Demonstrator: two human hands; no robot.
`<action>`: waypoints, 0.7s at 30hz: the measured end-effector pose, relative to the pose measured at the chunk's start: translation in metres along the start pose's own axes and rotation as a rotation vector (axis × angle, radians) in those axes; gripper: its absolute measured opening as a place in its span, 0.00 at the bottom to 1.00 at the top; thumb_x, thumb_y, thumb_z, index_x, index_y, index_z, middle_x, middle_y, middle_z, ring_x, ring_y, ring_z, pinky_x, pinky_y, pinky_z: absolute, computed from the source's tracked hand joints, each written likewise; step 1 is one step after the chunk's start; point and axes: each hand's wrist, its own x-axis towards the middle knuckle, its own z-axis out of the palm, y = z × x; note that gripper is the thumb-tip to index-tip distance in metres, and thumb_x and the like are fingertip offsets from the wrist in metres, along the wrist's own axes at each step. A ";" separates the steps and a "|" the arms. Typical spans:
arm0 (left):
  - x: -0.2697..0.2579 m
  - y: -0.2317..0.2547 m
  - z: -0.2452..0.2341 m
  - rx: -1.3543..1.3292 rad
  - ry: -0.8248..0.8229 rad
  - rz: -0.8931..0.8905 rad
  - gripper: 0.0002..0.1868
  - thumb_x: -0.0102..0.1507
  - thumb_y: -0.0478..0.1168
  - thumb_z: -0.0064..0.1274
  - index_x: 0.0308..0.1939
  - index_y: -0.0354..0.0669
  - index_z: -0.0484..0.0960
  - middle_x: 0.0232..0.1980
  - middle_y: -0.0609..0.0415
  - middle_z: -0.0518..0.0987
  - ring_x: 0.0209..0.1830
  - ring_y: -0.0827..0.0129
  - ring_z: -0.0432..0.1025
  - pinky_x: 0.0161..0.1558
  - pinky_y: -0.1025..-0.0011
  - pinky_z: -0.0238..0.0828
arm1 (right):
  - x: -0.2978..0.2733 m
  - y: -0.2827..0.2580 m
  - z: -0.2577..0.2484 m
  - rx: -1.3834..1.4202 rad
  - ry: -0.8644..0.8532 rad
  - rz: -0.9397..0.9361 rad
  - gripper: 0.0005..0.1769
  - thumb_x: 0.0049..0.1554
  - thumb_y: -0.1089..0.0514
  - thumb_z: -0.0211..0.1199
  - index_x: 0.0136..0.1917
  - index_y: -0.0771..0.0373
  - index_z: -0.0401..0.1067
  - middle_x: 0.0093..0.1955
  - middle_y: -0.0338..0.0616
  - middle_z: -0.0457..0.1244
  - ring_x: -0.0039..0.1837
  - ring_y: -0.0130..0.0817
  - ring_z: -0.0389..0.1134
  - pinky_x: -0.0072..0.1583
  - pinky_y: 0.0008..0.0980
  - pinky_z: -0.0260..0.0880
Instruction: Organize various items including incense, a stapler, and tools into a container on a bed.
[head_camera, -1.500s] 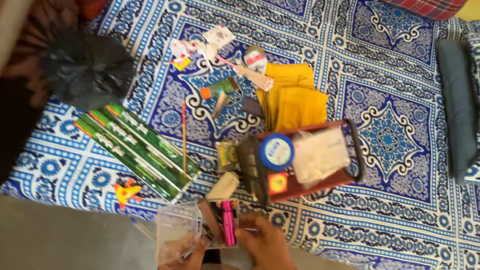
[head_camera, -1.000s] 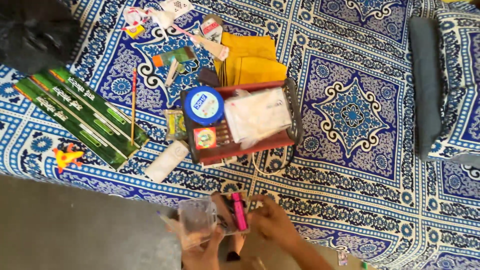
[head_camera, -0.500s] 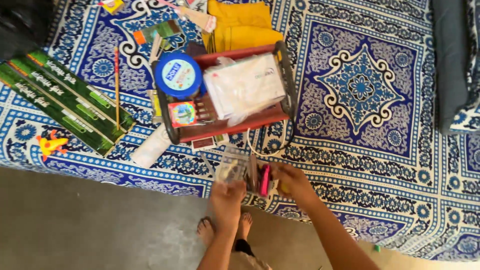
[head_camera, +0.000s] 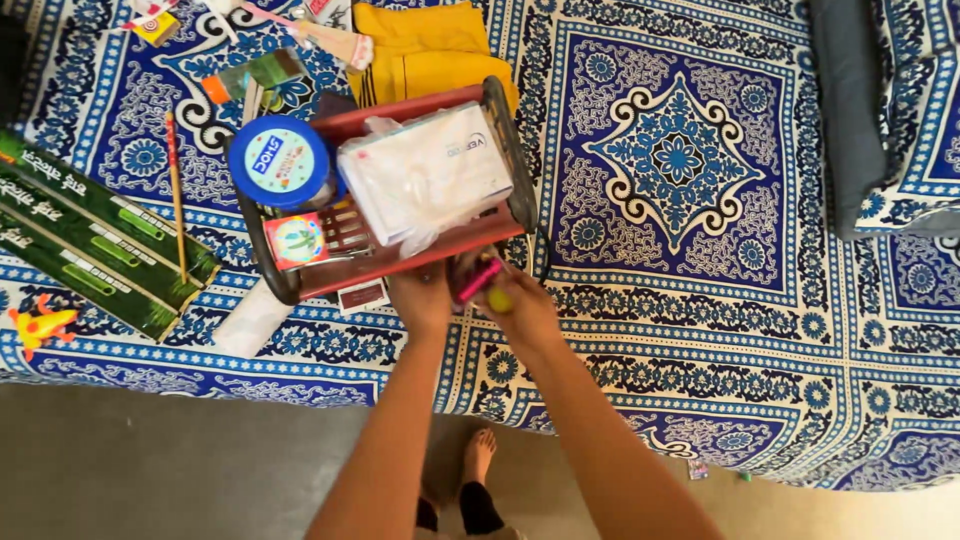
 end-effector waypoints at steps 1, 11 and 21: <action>0.007 -0.017 0.001 0.000 -0.002 0.000 0.19 0.62 0.41 0.62 0.52 0.33 0.79 0.45 0.44 0.84 0.44 0.59 0.80 0.48 0.64 0.74 | 0.011 0.007 0.004 0.001 0.002 0.000 0.19 0.62 0.62 0.52 0.66 0.68 0.65 0.54 0.43 0.68 0.53 0.35 0.72 0.56 0.39 0.76; 0.045 -0.091 0.011 -0.081 -0.222 -0.092 0.12 0.64 0.39 0.58 0.46 0.31 0.84 0.48 0.45 0.84 0.48 0.60 0.76 0.53 0.61 0.73 | 0.080 0.036 0.047 -0.031 0.017 -0.116 0.13 0.62 0.60 0.53 0.58 0.65 0.69 0.45 0.47 0.69 0.44 0.44 0.70 0.46 0.45 0.71; 0.040 -0.106 0.005 -0.145 -0.258 -0.107 0.14 0.66 0.37 0.53 0.51 0.30 0.83 0.52 0.47 0.84 0.53 0.64 0.76 0.58 0.66 0.71 | 0.104 0.037 0.069 -0.473 0.206 -0.759 0.38 0.56 0.60 0.66 0.75 0.60 0.53 0.67 0.46 0.60 0.67 0.37 0.62 0.67 0.38 0.63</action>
